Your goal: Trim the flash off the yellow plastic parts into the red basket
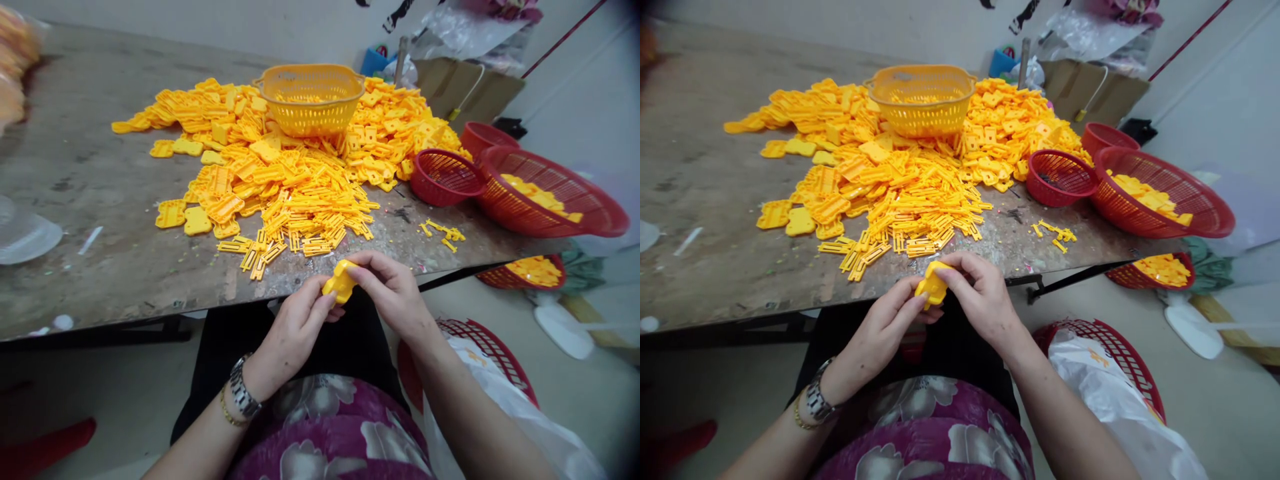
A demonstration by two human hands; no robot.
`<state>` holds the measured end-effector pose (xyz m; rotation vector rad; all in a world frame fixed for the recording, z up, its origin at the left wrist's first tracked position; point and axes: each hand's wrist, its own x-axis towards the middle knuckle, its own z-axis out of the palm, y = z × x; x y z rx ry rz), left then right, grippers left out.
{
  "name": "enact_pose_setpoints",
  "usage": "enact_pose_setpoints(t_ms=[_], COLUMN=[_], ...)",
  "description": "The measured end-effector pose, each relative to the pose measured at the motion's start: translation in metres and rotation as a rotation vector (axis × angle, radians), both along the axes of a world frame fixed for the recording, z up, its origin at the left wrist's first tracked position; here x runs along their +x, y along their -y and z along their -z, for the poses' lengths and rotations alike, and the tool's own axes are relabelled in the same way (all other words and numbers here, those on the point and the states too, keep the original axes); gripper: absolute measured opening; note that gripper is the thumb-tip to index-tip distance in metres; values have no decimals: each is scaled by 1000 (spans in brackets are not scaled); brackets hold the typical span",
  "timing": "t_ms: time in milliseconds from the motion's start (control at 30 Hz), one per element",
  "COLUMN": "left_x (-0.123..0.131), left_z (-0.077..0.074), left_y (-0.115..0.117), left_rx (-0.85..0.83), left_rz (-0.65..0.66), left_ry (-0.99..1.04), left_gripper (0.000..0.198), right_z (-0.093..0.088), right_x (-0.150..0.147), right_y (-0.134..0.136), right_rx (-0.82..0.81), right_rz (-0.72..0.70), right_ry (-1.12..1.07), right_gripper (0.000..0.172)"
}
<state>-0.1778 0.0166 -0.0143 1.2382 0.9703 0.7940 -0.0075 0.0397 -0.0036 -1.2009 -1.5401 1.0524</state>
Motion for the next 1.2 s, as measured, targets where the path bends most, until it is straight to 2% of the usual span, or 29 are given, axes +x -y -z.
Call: enact_pose_setpoints(t_ms=[100, 200, 367, 600, 733, 833, 900, 1067, 1200], left_x=[1, 1, 0, 2, 4, 6, 6, 5, 7], left_z=[2, 2, 1, 1, 5, 5, 4, 2, -1], left_y=[-2, -3, -1, 2, 0, -1, -2, -1, 0], left_rx=[-90, -110, -14, 113, 69, -55, -123, -227, -291], left_rz=[-71, -124, -112, -166, -194, -223, -249, -243, -212], left_ry=[112, 174, 117, 21, 56, 158, 233, 347, 417], left_gripper=[24, 23, 21, 17, 16, 17, 17, 20, 15], right_z=[1, 6, 9, 9, 13, 15, 16, 10, 5], right_x=[-3, -5, -10, -14, -17, -18, -18, -13, -9], right_y=[3, 6, 11, 15, 14, 14, 15, 18, 19], right_rx=[-60, -99, -97, -114, -135, -132, -90, 198, 328], right_rz=[-46, -86, -60, -8, -17, -53, -39, -45, -112], right_ry=[-77, -126, -154, -217, -223, -179, -96, 289, 556], right_gripper=[20, 25, 15, 11, 11, 22, 35, 78, 90])
